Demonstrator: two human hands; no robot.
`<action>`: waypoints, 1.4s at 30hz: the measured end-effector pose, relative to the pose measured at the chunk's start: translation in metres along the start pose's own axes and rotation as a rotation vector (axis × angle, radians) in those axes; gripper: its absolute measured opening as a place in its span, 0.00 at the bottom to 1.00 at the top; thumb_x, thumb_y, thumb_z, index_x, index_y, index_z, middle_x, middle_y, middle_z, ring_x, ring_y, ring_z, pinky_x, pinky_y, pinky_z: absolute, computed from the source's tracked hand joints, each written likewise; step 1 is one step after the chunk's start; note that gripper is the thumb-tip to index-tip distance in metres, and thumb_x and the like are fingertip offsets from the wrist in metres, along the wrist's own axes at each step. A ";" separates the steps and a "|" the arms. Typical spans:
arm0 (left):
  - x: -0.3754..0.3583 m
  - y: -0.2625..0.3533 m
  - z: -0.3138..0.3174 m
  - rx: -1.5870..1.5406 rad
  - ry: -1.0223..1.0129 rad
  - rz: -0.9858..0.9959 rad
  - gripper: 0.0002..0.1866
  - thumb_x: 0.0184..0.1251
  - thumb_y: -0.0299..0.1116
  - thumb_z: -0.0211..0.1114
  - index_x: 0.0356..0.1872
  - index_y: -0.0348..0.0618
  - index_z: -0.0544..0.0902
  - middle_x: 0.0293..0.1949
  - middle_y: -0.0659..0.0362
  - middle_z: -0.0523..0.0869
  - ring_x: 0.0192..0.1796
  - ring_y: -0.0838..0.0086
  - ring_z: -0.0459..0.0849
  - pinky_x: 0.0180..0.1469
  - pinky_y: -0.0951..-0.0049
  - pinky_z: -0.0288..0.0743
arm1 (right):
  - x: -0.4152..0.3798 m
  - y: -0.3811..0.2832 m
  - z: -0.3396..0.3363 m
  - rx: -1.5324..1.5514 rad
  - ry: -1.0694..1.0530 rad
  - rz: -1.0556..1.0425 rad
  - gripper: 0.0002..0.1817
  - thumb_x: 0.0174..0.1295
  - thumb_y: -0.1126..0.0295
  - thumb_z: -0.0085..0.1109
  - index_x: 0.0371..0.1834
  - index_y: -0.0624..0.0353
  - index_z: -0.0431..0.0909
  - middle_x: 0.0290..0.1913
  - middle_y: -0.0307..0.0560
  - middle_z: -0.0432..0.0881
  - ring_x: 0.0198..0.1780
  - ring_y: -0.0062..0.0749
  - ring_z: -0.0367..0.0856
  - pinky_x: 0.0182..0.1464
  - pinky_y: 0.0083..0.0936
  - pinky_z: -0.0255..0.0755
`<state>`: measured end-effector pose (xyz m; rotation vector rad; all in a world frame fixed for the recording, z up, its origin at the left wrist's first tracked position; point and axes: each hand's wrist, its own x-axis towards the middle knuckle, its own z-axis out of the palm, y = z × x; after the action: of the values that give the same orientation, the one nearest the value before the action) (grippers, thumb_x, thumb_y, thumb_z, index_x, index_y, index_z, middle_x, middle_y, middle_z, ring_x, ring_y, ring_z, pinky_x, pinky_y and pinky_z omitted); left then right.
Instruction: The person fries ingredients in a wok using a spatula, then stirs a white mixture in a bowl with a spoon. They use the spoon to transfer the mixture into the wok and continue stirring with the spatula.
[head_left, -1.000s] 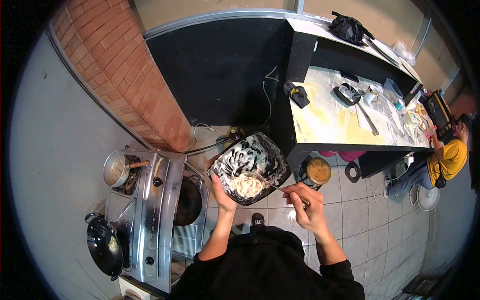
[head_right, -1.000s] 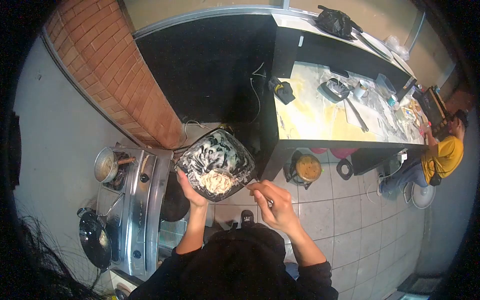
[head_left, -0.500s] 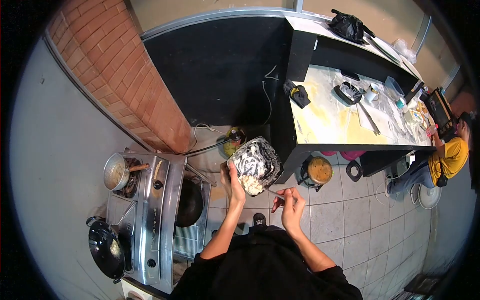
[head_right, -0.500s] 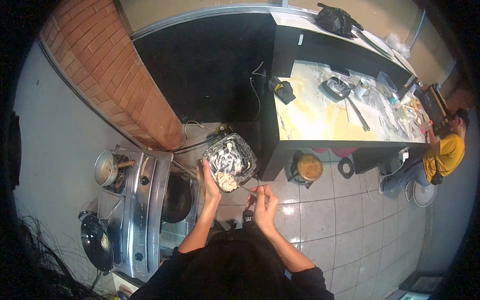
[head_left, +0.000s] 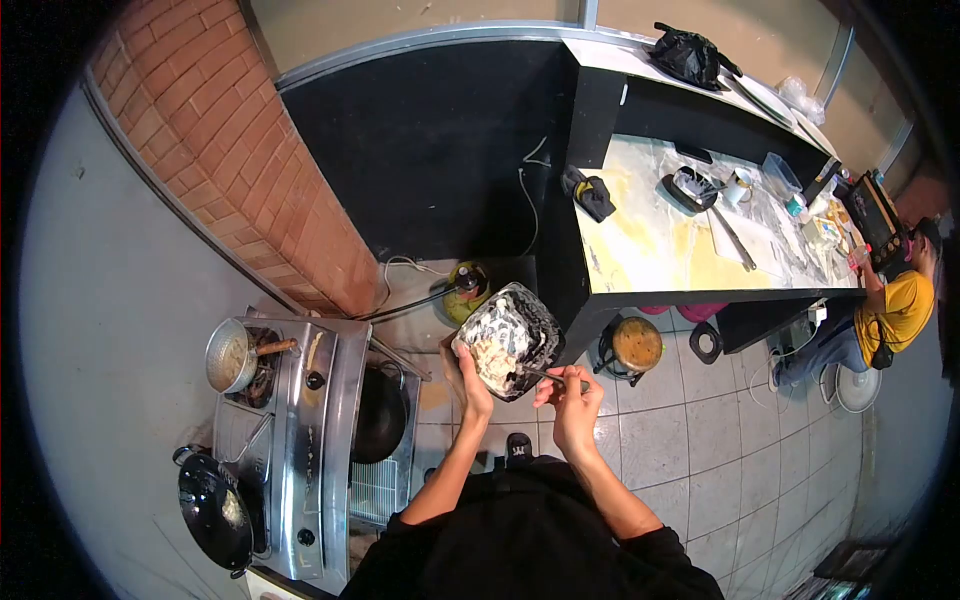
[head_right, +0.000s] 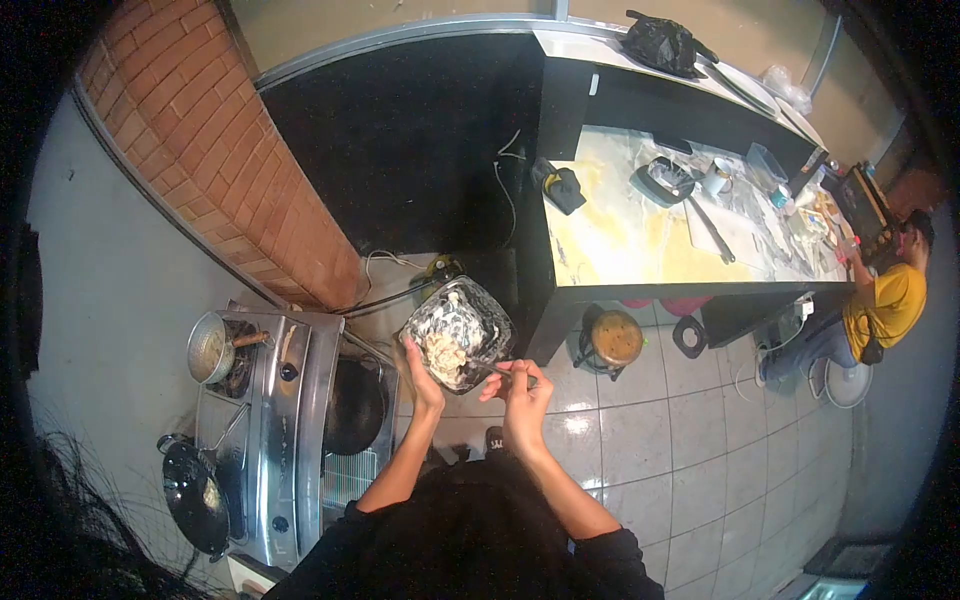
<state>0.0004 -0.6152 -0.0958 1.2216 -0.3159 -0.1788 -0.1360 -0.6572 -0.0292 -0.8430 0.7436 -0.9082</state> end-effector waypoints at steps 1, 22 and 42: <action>0.001 -0.003 -0.002 0.000 0.000 0.000 0.25 0.74 0.50 0.45 0.48 0.33 0.70 0.45 0.49 0.76 0.49 0.66 0.74 0.55 0.66 0.65 | 0.002 -0.003 0.000 -0.008 -0.023 -0.014 0.15 0.74 0.67 0.43 0.37 0.70 0.72 0.26 0.52 0.78 0.21 0.32 0.77 0.26 0.28 0.77; 0.008 0.077 -0.007 -0.378 0.049 0.139 0.31 0.77 0.50 0.32 0.66 0.31 0.60 0.68 0.49 0.62 0.69 0.63 0.63 0.70 0.60 0.56 | -0.033 -0.112 0.029 -0.913 -0.640 -1.164 0.13 0.55 0.81 0.62 0.45 0.70 0.77 0.38 0.52 0.80 0.33 0.37 0.82 0.31 0.27 0.76; 0.010 0.107 0.012 -0.490 0.292 0.058 0.35 0.70 0.57 0.39 0.64 0.36 0.64 0.62 0.51 0.71 0.62 0.61 0.72 0.63 0.61 0.66 | -0.046 -0.074 0.036 -0.887 -0.758 -1.149 0.13 0.51 0.85 0.61 0.40 0.72 0.73 0.34 0.52 0.78 0.29 0.39 0.80 0.28 0.29 0.76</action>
<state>0.0018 -0.5931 0.0105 0.7381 -0.0445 -0.0220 -0.1520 -0.6323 0.0608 -2.3675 -0.1468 -1.0912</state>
